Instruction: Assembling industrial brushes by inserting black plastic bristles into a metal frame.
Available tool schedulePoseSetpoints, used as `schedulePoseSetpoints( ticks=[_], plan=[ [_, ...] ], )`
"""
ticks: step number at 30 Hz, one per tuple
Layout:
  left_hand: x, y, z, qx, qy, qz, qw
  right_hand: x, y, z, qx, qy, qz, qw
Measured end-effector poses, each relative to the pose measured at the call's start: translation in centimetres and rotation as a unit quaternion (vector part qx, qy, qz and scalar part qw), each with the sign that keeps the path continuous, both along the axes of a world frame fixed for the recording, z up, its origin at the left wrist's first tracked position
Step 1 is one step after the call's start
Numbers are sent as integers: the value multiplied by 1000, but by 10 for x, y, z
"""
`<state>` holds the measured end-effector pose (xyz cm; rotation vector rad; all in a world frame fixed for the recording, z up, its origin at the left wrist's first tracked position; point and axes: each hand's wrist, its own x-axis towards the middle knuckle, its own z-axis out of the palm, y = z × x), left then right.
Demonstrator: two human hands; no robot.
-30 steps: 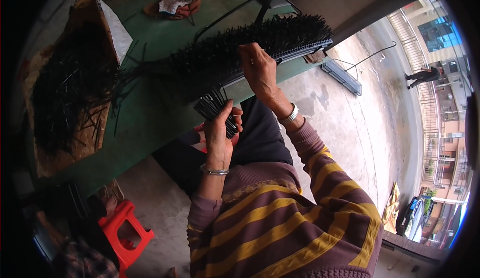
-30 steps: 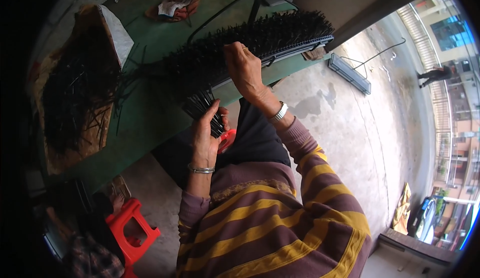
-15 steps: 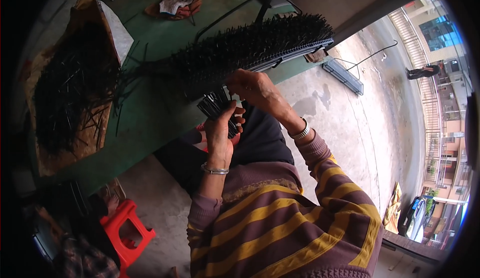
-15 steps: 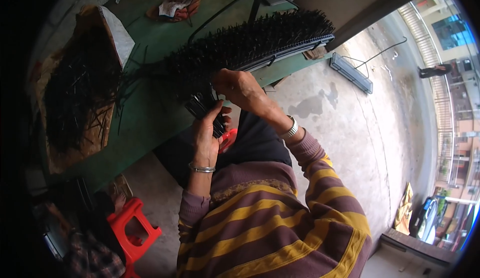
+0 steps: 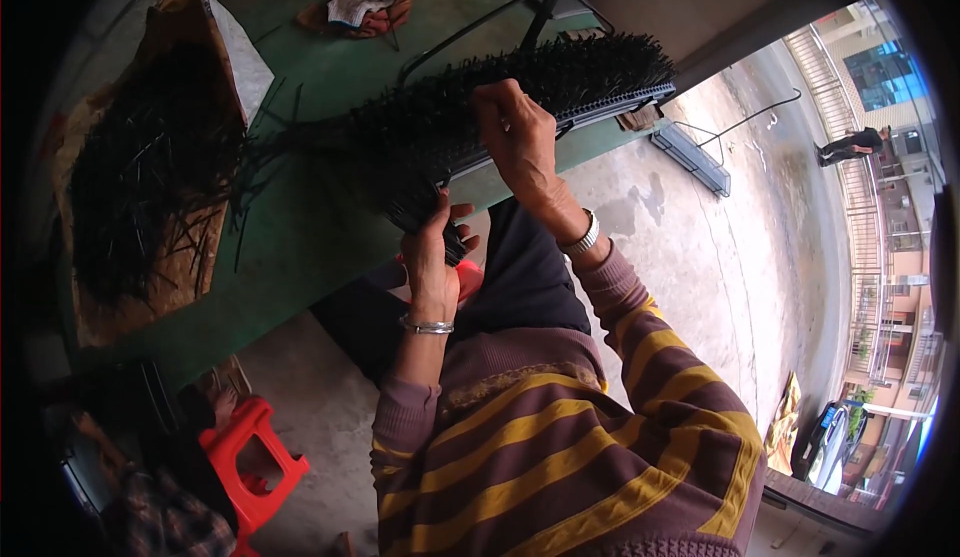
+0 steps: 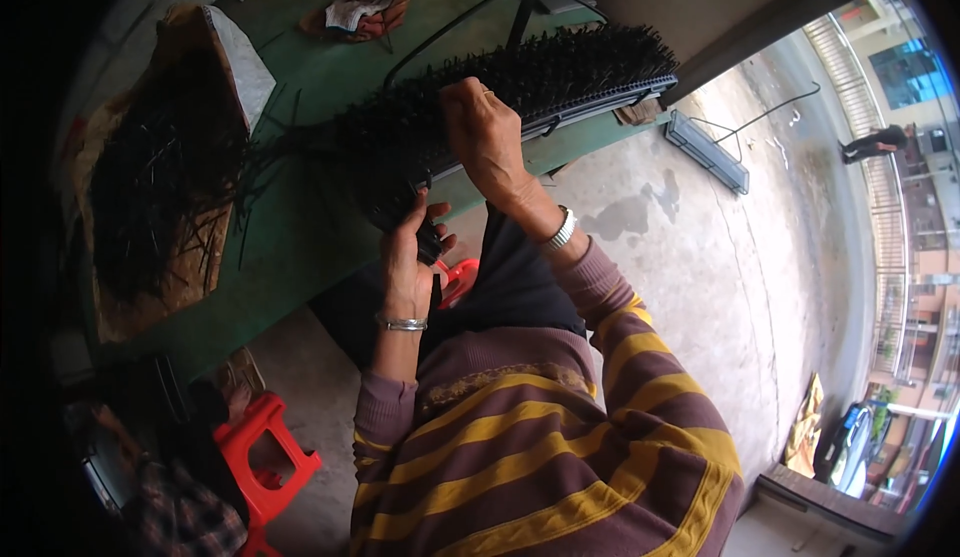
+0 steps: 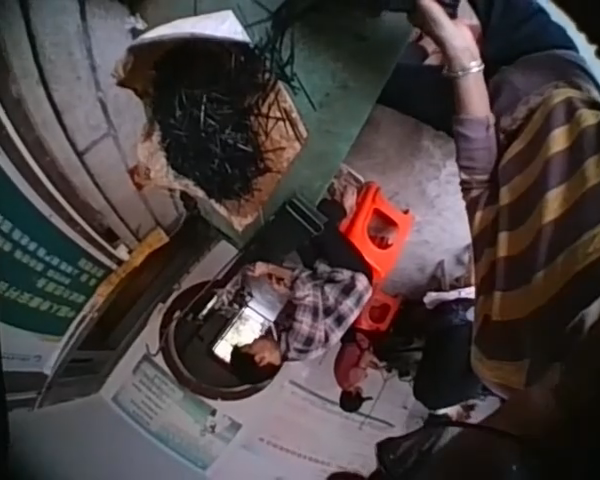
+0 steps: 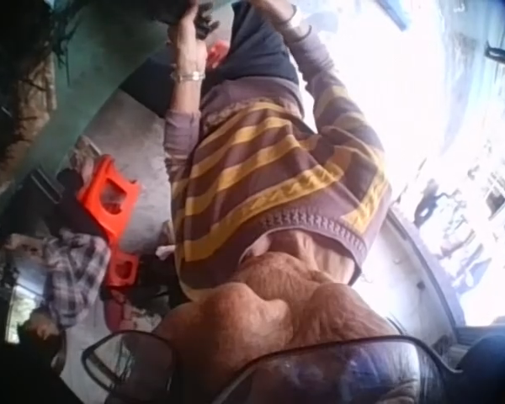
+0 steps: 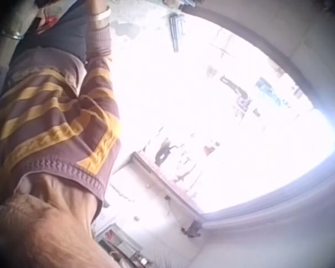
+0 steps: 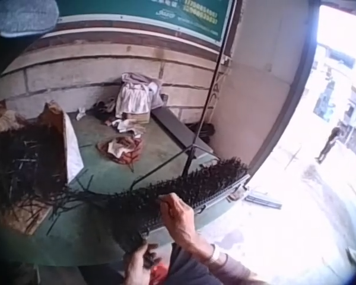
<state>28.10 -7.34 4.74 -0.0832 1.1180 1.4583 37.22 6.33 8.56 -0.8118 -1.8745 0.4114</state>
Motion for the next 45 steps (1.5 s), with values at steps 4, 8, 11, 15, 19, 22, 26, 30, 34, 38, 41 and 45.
schedulePoseSetpoints(
  ticks=[4,8,11,15,19,22,26,30,34,38,41,45],
  plan=[
    [-1,-4,1,11,9,-8,1000,-2,-3,1,-5,6,3,1000],
    [1,-5,6,35,-1,0,999,1,-2,0,-9,-3,1,1000],
    [4,-8,12,34,7,12,999,0,-3,2,-12,-10,2,1000],
    [5,-12,9,46,1,6,999,-1,-3,-4,-1,-27,-9,1000],
    [7,-13,16,33,-9,22,999,-5,3,-10,-2,-61,-31,998],
    [7,-13,17,26,1,26,999,-6,4,-9,74,-154,-53,984],
    [6,-17,13,34,32,20,999,-2,-3,5,126,-246,-74,958],
    [9,-16,15,46,47,17,998,8,-8,1,134,-246,-43,959],
    [5,-20,13,48,61,-1,997,14,-29,17,-59,-128,20,990],
    [4,-23,16,71,72,-31,994,24,-33,21,-399,-91,237,881],
    [3,-23,16,65,84,-45,993,32,-25,16,-439,-37,293,849],
    [-2,-22,16,71,97,-70,990,34,-24,19,-480,-33,306,822]
  ],
)
